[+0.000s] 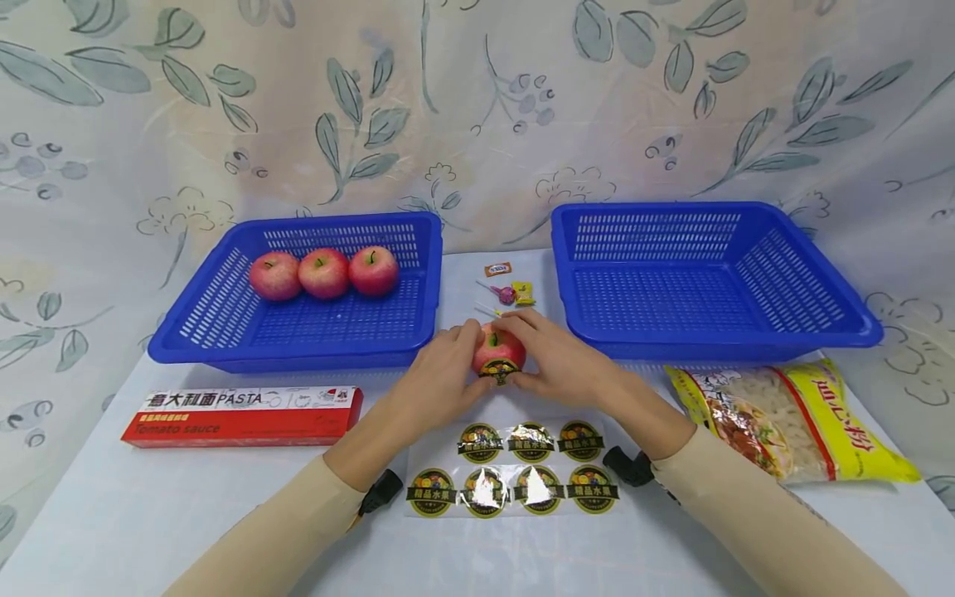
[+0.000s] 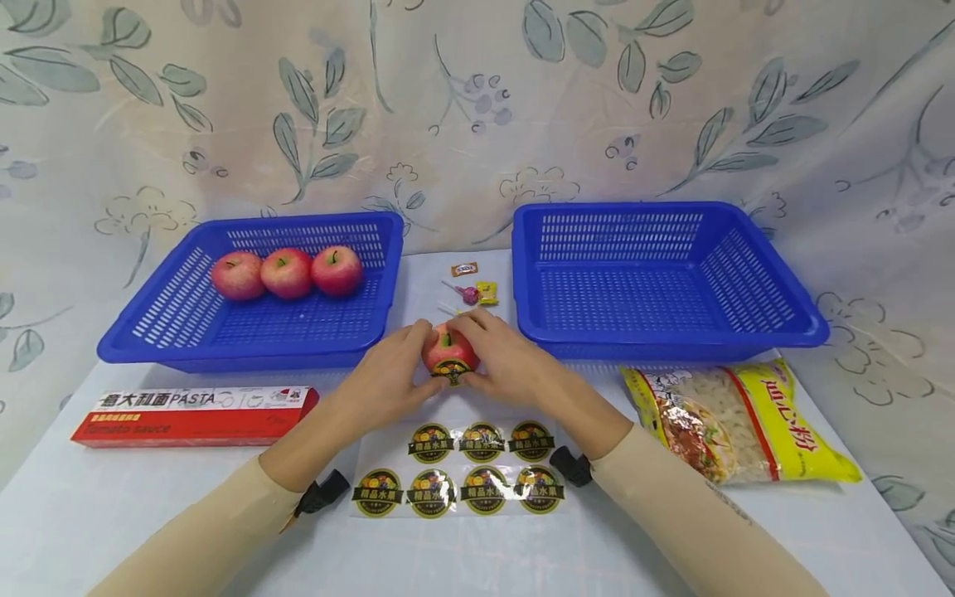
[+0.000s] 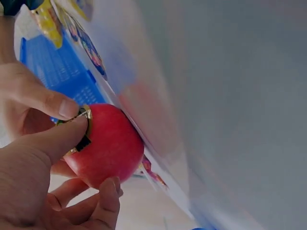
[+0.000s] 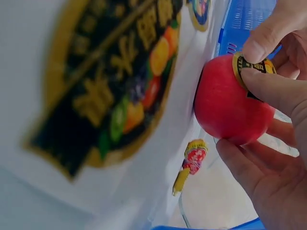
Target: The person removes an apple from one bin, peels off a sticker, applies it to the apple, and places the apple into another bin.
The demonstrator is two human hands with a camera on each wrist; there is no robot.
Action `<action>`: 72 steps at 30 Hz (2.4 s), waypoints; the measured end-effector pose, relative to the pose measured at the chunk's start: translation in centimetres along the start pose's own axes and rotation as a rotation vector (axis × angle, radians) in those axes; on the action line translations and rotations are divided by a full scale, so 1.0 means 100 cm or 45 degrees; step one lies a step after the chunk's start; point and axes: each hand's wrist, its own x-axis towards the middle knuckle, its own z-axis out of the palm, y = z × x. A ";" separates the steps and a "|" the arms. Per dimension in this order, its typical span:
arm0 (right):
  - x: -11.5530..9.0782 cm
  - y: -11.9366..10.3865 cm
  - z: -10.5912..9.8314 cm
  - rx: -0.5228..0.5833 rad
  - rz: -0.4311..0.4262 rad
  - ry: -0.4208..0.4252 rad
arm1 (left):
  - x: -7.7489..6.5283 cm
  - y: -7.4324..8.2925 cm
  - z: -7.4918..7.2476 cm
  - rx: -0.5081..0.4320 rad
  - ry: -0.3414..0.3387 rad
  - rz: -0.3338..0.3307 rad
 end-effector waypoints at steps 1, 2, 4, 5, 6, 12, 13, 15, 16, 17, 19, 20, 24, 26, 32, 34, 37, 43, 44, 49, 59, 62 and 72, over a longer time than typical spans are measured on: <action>0.001 0.000 -0.001 0.000 0.010 -0.016 | 0.001 0.000 0.000 0.012 -0.001 0.003; 0.002 0.000 -0.002 0.000 0.019 -0.030 | 0.002 0.000 0.000 0.026 -0.001 0.004; 0.003 0.001 -0.003 0.006 0.026 -0.045 | 0.003 0.001 -0.001 0.036 -0.003 -0.002; 0.004 0.002 -0.002 0.015 0.020 -0.041 | 0.004 0.001 -0.001 0.036 -0.004 -0.005; 0.004 0.004 -0.001 0.024 0.012 -0.037 | 0.004 0.000 0.000 0.039 -0.009 -0.012; 0.006 0.010 0.004 0.056 -0.007 -0.033 | 0.004 -0.001 0.003 0.033 -0.004 -0.001; 0.005 0.010 0.004 0.058 -0.004 -0.030 | 0.004 -0.001 0.004 0.029 -0.001 0.009; 0.002 0.010 0.005 0.064 -0.004 -0.025 | 0.004 -0.001 0.004 0.022 -0.007 0.025; 0.001 0.010 0.006 0.069 -0.005 -0.022 | 0.003 -0.001 0.004 0.018 -0.015 0.028; 0.000 0.009 0.006 0.075 -0.009 -0.025 | 0.002 -0.001 0.004 0.018 -0.021 0.030; -0.001 0.007 0.007 0.088 -0.009 -0.038 | -0.001 -0.002 0.000 0.002 -0.037 0.026; -0.002 0.005 0.008 0.095 -0.004 -0.047 | -0.003 -0.002 -0.002 -0.011 -0.050 0.024; -0.009 -0.003 0.006 0.120 0.053 -0.092 | -0.013 -0.001 -0.011 -0.093 -0.105 0.019; -0.015 -0.007 0.003 0.150 0.076 -0.114 | -0.018 0.000 -0.013 -0.161 -0.143 0.013; -0.030 -0.021 -0.010 0.238 0.092 -0.092 | -0.025 0.001 -0.021 -0.378 -0.161 0.071; -0.036 -0.024 -0.016 0.261 0.101 -0.054 | -0.024 0.000 -0.024 -0.434 -0.139 0.106; -0.043 -0.031 -0.030 0.301 0.126 -0.027 | -0.021 -0.001 -0.025 -0.530 -0.105 0.131; -0.057 -0.032 -0.063 0.281 0.179 -0.009 | -0.004 0.000 -0.022 -0.625 -0.022 0.030; -0.058 -0.031 -0.068 0.268 0.188 0.000 | 0.000 0.001 -0.020 -0.615 -0.028 0.005; -0.065 -0.021 -0.091 0.222 0.245 0.050 | 0.018 0.008 -0.005 -0.593 -0.148 -0.043; -0.050 0.015 -0.145 0.092 0.287 0.127 | 0.063 0.040 0.017 -0.686 -0.221 -0.027; -0.043 0.034 -0.158 0.033 0.268 0.107 | 0.074 0.048 0.020 -0.638 -0.216 -0.013; -0.007 0.092 -0.177 0.134 0.333 0.003 | 0.087 0.056 0.020 -0.584 -0.101 -0.029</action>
